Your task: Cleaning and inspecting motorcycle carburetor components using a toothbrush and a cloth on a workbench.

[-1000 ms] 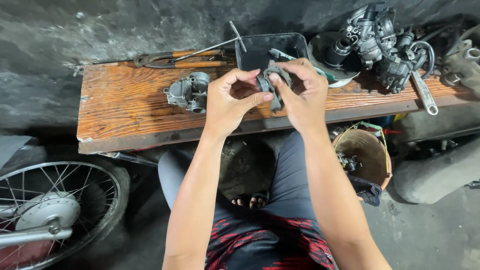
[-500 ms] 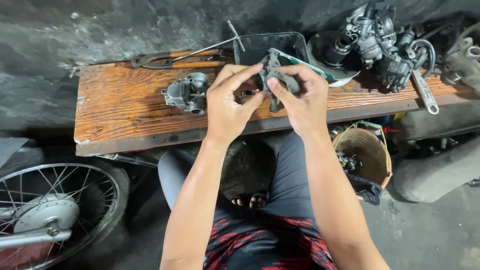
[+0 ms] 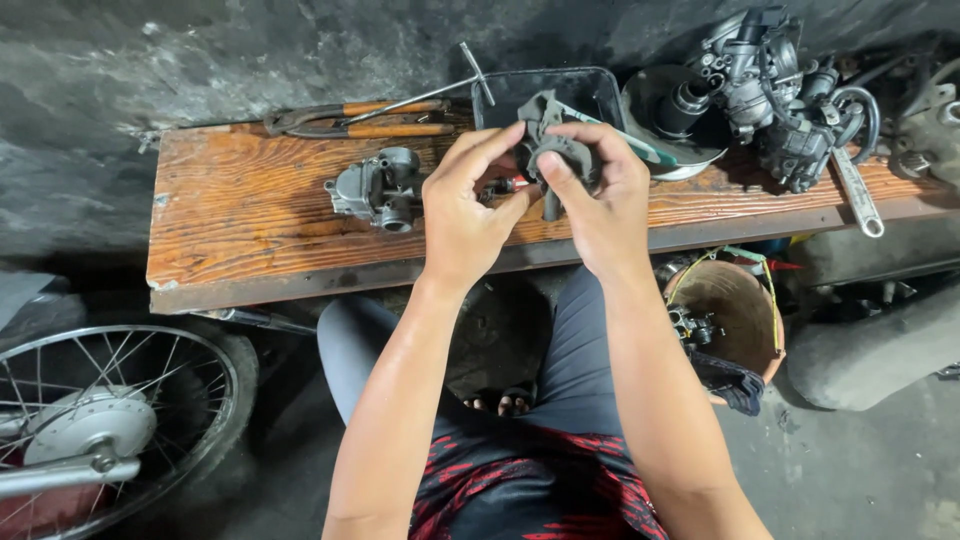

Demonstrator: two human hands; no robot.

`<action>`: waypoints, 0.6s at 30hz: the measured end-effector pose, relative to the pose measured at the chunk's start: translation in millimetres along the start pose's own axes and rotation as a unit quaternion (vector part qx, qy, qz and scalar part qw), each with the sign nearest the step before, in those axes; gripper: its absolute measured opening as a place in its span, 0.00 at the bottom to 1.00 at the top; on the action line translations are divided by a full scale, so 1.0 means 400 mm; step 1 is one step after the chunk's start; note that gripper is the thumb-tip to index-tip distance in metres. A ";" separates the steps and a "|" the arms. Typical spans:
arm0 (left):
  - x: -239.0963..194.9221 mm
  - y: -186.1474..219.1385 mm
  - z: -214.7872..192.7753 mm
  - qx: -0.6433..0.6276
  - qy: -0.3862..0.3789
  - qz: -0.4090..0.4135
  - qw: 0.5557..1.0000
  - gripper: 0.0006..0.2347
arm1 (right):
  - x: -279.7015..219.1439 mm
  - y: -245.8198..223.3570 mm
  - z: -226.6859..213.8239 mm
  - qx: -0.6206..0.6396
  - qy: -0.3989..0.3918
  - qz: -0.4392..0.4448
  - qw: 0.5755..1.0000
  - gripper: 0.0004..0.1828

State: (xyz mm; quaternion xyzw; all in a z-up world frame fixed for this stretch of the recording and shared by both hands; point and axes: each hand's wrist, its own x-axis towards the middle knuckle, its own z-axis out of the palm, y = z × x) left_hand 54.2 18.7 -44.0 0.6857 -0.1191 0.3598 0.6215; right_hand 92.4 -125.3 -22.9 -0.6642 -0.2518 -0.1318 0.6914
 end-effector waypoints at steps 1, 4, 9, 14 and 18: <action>0.000 -0.002 0.003 -0.001 -0.001 0.001 1.000 0.23 | 0.003 0.007 -0.004 -0.001 0.002 -0.001 1.000 0.13; -0.002 -0.001 0.009 0.043 0.000 0.028 0.999 0.22 | 0.012 0.040 -0.007 -0.037 0.008 -0.004 0.999 0.11; -0.010 0.009 0.027 0.063 -0.002 0.040 0.997 0.21 | 0.022 0.061 0.015 0.047 0.096 0.039 0.993 0.06; 0.002 0.015 0.019 0.068 0.012 0.006 0.998 0.23 | 0.007 0.001 0.012 0.049 0.054 0.018 0.997 0.10; -0.004 0.020 0.016 0.117 0.008 0.006 0.993 0.26 | -0.003 -0.024 0.012 0.067 -0.054 0.000 0.996 0.20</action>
